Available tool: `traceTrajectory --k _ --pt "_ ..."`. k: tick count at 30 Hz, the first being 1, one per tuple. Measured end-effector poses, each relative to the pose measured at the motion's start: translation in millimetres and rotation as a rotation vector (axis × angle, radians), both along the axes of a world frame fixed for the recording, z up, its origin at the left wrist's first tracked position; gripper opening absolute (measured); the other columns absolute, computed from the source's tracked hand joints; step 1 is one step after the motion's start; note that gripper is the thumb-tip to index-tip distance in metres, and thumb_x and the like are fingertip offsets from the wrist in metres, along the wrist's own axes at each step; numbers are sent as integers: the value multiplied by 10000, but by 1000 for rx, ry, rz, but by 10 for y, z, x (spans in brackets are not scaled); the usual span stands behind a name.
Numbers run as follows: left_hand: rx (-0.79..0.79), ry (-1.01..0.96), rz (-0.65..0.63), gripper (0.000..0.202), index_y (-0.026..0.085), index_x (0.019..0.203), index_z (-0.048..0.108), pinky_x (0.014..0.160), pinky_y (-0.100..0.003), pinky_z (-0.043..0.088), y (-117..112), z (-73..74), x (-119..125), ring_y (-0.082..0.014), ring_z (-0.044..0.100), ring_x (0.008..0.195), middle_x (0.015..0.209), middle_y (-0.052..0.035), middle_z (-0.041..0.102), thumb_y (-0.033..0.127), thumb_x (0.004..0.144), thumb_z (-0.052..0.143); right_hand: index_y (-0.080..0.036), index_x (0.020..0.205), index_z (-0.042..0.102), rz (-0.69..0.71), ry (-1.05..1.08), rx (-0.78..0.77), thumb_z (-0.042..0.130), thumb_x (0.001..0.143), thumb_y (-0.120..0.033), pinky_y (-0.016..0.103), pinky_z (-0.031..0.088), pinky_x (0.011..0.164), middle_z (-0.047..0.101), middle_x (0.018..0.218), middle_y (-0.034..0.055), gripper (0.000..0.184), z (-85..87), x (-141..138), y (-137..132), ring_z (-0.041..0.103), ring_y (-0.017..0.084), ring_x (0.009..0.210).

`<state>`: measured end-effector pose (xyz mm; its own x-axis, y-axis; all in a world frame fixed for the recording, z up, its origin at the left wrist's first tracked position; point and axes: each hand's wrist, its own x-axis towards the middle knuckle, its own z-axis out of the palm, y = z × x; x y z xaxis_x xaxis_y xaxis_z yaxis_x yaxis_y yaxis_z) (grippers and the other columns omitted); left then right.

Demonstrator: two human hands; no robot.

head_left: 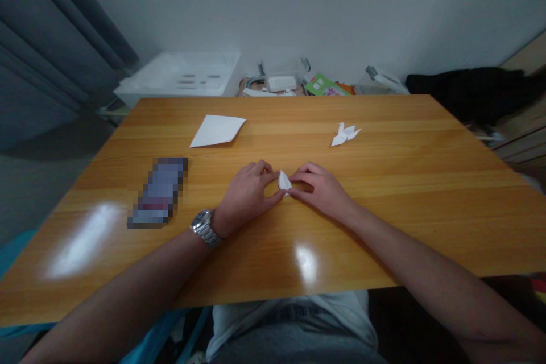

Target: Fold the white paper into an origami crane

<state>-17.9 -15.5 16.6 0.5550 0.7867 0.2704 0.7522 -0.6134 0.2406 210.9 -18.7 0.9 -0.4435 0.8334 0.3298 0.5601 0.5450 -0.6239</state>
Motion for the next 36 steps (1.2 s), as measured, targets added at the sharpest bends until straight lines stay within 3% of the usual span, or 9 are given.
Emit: traceTrajectory --k 8,16,36 --pt "5 8 -23 366 215 1261 659 940 -425 504 -21 -27 15 -267 589 1031 1142 -106 611 420 959 620 -237 1084 744 25 12 -14 708 917 -255 397 520 896 652 1057 78 171 27 11 -17 635 232 982" --pt "-17 -21 -17 405 190 1323 599 975 -424 516 -47 -50 41 -266 592 1077 1228 -119 592 410 983 594 -196 1033 718 -68 58 -160 775 842 -220 341 481 797 660 1006 58 201 -31 9 38 601 202 901" --pt "-64 -155 -24 407 190 1285 579 976 -428 503 -16 -70 59 -271 602 1093 1204 -109 619 363 930 677 -205 976 646 -46 96 -173 717 841 -213 337 457 795 648 970 39 153 -100 23 66 583 199 880"
